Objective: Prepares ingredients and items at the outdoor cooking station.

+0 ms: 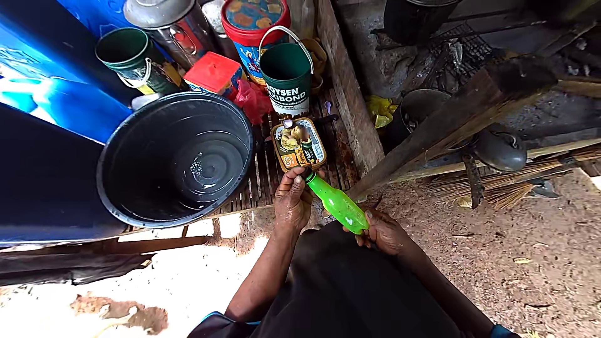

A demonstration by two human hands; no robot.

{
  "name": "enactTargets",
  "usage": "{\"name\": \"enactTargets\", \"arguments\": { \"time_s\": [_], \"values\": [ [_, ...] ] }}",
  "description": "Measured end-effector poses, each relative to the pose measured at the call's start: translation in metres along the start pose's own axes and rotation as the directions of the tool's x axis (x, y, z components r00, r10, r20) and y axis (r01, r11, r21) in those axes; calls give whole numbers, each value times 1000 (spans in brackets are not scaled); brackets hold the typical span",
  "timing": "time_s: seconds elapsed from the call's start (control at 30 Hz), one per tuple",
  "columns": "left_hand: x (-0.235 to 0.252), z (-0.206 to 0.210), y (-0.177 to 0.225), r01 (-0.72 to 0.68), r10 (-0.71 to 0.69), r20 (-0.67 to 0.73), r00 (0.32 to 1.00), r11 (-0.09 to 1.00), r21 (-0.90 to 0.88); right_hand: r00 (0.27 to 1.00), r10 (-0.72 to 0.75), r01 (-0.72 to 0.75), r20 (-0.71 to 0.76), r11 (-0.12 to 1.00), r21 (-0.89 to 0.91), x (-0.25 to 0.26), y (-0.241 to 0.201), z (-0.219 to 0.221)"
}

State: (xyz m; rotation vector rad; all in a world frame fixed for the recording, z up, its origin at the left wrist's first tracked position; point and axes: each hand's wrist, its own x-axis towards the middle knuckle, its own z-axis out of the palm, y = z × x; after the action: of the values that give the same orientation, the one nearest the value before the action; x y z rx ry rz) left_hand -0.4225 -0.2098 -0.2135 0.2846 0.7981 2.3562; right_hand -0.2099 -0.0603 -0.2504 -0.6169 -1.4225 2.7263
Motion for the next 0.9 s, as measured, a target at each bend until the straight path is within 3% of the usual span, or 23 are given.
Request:
{"name": "enactTargets", "arguments": {
  "time_s": [0.2, 0.33, 0.53, 0.73, 0.9],
  "values": [
    [3, 11, 1, -106, 100, 87, 991, 991, 76, 1000, 21, -22, 14, 999, 28, 21, 6, 5],
    [5, 11, 10, -71, 62, 145, 987, 996, 58, 994, 58, -66, 93, 994, 87, 28, 2, 6],
    [0, 14, 7, -124, 125, 127, 984, 992, -17, 995, 63, -69, 82, 995, 75, 29, 3, 5],
    [1, 13, 4, -50, 49, 56, 997, 999, 7, 995, 52, -59, 80, 994, 88, 29, 5, 3],
    [3, 11, -2, -134, 130, 126, 983, 991, 22, 998, 38, -42, 44, 996, 85, 29, 5, 4]
  ]
}}
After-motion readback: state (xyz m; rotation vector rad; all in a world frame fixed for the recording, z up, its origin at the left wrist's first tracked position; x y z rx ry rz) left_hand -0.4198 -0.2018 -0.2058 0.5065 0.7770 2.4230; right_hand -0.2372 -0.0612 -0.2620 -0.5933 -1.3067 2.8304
